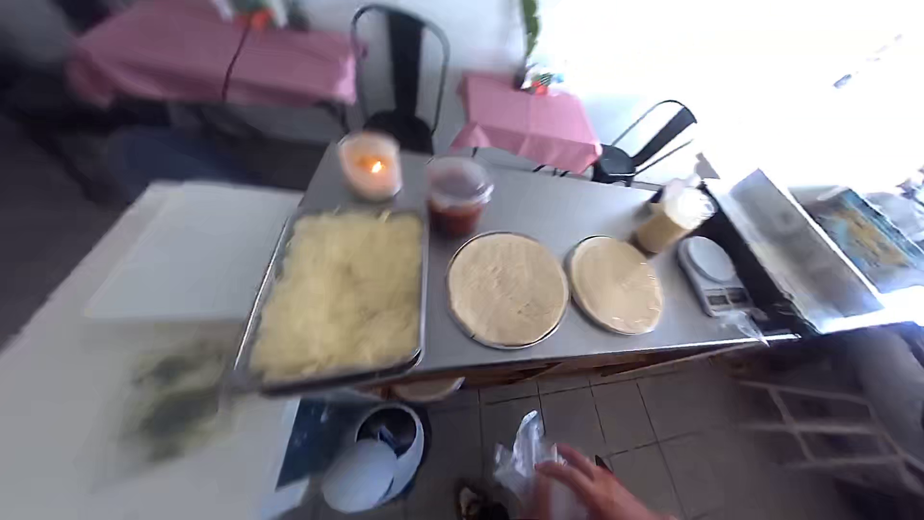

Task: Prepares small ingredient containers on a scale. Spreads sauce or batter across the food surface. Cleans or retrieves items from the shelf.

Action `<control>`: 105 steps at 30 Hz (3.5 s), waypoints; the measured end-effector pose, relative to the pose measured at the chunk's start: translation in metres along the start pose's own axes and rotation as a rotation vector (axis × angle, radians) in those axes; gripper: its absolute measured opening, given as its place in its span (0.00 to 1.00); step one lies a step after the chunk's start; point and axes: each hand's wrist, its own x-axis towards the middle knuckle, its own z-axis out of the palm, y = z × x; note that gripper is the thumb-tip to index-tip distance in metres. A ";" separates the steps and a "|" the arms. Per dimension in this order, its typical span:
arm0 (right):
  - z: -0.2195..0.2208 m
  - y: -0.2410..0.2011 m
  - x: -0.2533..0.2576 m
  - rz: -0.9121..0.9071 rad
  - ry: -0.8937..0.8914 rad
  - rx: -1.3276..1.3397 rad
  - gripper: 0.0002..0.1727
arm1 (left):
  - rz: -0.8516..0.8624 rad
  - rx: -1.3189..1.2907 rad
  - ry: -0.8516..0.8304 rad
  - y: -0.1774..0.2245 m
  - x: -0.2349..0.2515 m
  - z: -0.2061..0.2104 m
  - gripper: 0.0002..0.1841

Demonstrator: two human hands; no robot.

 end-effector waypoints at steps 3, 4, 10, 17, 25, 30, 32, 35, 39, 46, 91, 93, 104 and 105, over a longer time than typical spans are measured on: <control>-0.072 -0.004 0.001 -0.056 0.307 -0.060 0.46 | 0.048 0.082 -0.219 0.036 0.020 0.065 0.48; -0.098 -0.005 0.001 -0.044 0.429 -0.066 0.46 | 0.068 0.116 -0.302 0.047 0.034 0.089 0.54; -0.282 0.041 0.000 0.240 1.118 0.433 0.45 | 0.415 0.625 -0.459 0.107 0.139 0.236 0.45; -0.489 0.174 0.085 0.276 0.897 -0.057 0.42 | 0.070 0.314 -0.393 0.094 0.256 0.372 0.18; -0.497 0.223 0.174 0.030 0.359 -0.429 0.41 | 0.341 1.350 -0.308 0.023 0.327 0.421 0.25; -0.495 0.215 0.181 0.009 0.291 -0.551 0.33 | 0.193 1.834 -0.376 0.008 0.378 0.448 0.31; -0.498 0.214 0.181 0.029 0.262 -0.523 0.36 | 0.229 1.813 -0.339 -0.001 0.388 0.448 0.29; -0.508 0.220 0.181 -0.031 0.250 -0.422 0.43 | 0.419 1.679 -0.236 -0.006 0.387 0.439 0.22; -0.510 0.216 0.171 -0.087 0.388 -0.352 0.50 | 0.510 1.562 -0.275 0.021 0.352 0.424 0.17; -0.539 0.203 0.093 0.000 0.670 0.854 0.26 | 0.697 1.286 -0.100 0.126 0.322 0.404 0.22; -0.544 0.213 0.057 0.342 0.912 -0.051 0.30 | 0.623 1.296 -0.168 0.129 0.421 0.433 0.50; -0.553 0.187 0.084 0.246 0.970 -0.082 0.35 | 0.701 1.331 -0.167 0.119 0.423 0.434 0.55; -0.520 0.219 0.179 -0.108 0.165 -0.427 0.40 | 0.791 0.842 -0.057 0.069 0.427 0.394 0.76; -0.527 0.219 0.178 -0.101 0.100 -0.395 0.40 | 0.794 0.853 -0.053 0.068 0.430 0.393 0.76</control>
